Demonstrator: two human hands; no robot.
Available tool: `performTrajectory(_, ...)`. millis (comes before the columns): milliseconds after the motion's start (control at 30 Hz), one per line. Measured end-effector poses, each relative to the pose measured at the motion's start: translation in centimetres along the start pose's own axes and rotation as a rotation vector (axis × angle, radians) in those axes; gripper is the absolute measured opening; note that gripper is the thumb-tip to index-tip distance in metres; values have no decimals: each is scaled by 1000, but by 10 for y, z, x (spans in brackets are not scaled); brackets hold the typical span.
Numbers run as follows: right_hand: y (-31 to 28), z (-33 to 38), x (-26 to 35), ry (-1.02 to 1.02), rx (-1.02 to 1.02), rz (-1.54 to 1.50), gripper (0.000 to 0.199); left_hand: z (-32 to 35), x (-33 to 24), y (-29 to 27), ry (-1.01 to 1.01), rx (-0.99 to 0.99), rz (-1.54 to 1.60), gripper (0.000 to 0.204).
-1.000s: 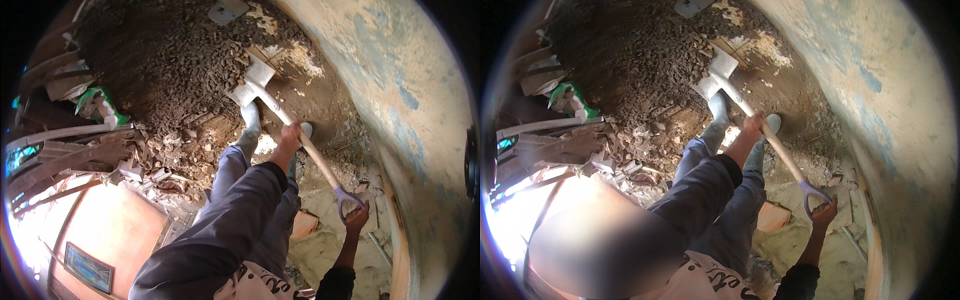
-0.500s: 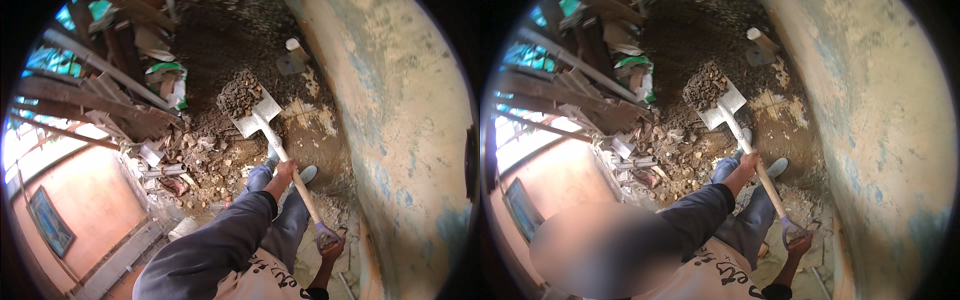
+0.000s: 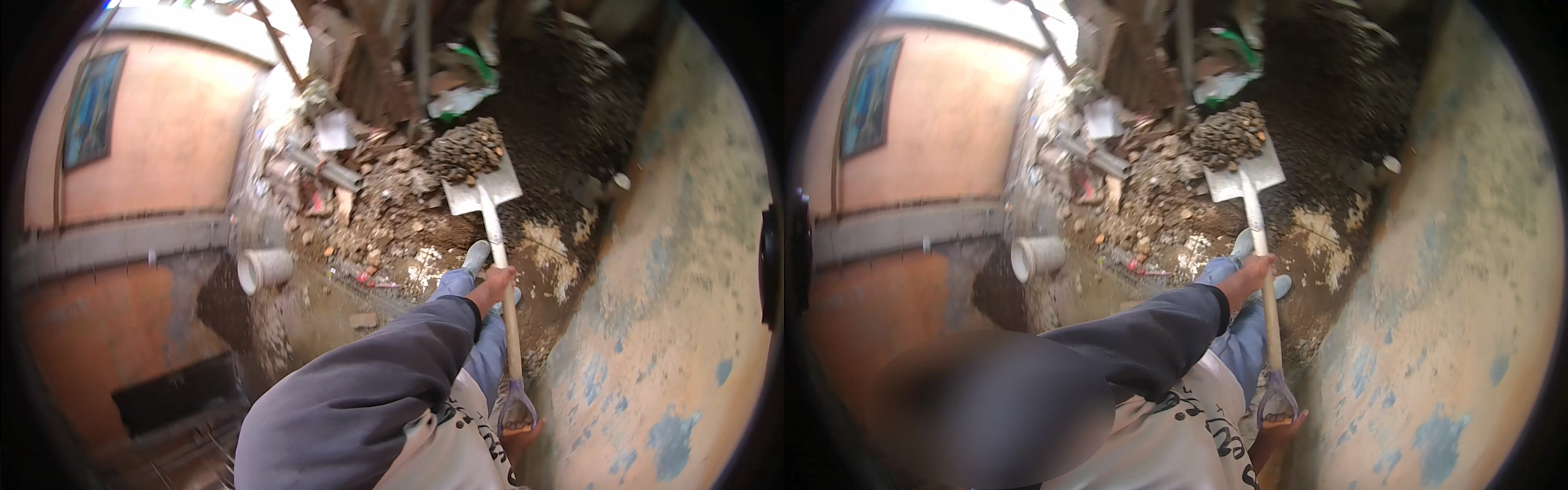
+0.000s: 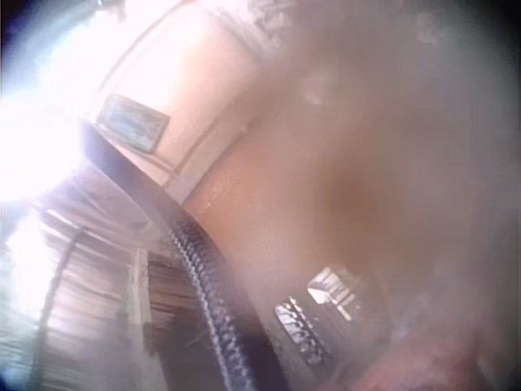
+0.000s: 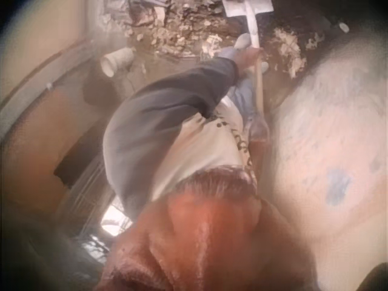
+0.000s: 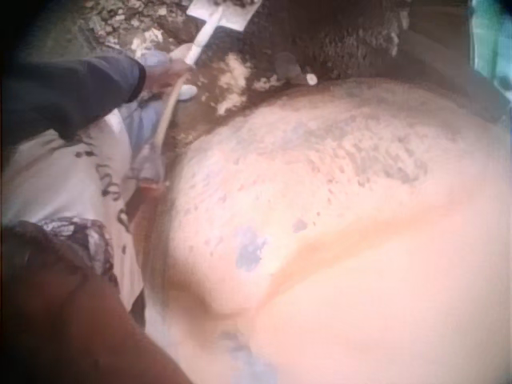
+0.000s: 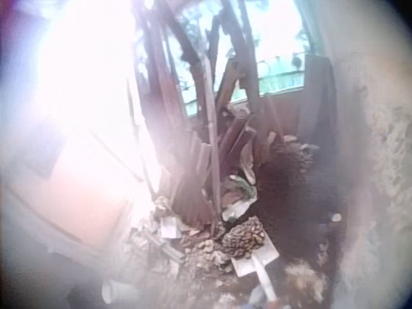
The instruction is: The person uses a pickaxe to break up a concrete floor in a cluttered room. They repeatedly strike the floor to loosen debris and then use a shovel to scoop the broken material into a pile.
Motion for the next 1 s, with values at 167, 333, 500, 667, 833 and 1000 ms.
performTrajectory(167, 19, 51, 57, -75, -126, 312, 48, 14, 17, -32, -22, -27, 153, 16)
performTrajectory(333, 101, 84, 90, -293, 20, 465, 47, 27, 7, -58, -208, -82, 330, 15)
performTrajectory(500, 235, 110, 62, -327, 84, 711, 45, 3, -46, -151, -186, -39, 753, 10)
performTrajectory(667, 372, 122, -73, -225, 361, 963, 39, -2, -118, -367, 42, -179, 1059, 9)
performTrajectory(833, 503, 277, -363, 265, 933, 1011, 31, 132, -300, -681, 747, -451, 1027, 16)
performTrajectory(1000, 494, 541, -524, 548, 1461, 1247, 42, 269, -343, -891, 784, -666, 879, 16)
Point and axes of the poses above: each hand's wrist, its own z-axis away from the middle knuckle, its own y-axis out of the palm, x = y × z, the point moved 9 cm from there along -z, towards the middle knuckle
